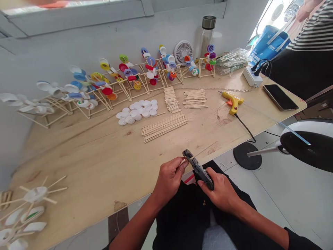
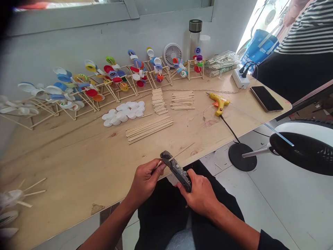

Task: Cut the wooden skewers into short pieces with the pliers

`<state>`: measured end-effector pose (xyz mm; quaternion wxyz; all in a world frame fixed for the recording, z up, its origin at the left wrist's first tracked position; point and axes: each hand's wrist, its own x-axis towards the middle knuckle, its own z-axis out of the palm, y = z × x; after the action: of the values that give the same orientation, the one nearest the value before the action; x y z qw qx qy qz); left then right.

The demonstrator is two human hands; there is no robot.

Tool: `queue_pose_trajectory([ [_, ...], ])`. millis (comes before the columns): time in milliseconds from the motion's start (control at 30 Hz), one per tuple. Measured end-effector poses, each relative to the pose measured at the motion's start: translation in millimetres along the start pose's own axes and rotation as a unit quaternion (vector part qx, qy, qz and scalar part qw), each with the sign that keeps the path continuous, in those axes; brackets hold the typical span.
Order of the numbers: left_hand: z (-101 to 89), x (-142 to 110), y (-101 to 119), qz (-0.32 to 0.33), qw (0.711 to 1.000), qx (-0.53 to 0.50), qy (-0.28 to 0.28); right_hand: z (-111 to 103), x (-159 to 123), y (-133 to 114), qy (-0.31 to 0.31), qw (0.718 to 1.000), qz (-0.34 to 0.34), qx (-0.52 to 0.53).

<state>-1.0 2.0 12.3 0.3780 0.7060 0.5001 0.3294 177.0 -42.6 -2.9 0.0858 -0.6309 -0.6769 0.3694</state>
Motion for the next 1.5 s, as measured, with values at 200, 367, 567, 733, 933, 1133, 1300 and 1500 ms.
queue_pose_trajectory([
  [200,-2.1,1.0,-0.1,-0.060,0.995,-0.079,-0.030,-0.6,-0.2,0.8,-0.003,1.000,-0.009,0.009],
  [367,-5.6,2.8,-1.7,-0.103,0.984,-0.131,-0.062,-3.5,-0.7,-0.5,-0.008,1.000,-0.007,0.012],
  [567,-9.7,4.9,-2.9,-0.119,0.975,-0.168,-0.088,-4.3,0.0,-0.5,-0.005,1.000,-0.011,-0.002],
  [733,-10.5,6.2,-6.1,-0.091,0.985,-0.123,-0.084,-1.0,1.6,-1.6,0.003,1.000,0.002,-0.020],
  [933,2.4,-0.6,-11.4,-0.004,0.998,0.055,0.006,3.6,3.7,-4.3,0.005,0.999,0.032,0.010],
  [1133,9.7,-6.1,-9.8,0.047,0.988,0.129,0.072,-2.8,3.6,-8.1,-0.015,0.999,0.037,0.035],
  [1300,-1.8,-1.1,-1.7,-0.043,0.999,-0.010,-0.002,-7.5,1.8,-8.4,-0.017,0.999,0.024,0.014],
  [1500,-12.0,4.8,-1.5,-0.090,0.987,-0.109,-0.072,-7.7,1.2,-5.5,-0.014,1.000,0.008,0.005],
])
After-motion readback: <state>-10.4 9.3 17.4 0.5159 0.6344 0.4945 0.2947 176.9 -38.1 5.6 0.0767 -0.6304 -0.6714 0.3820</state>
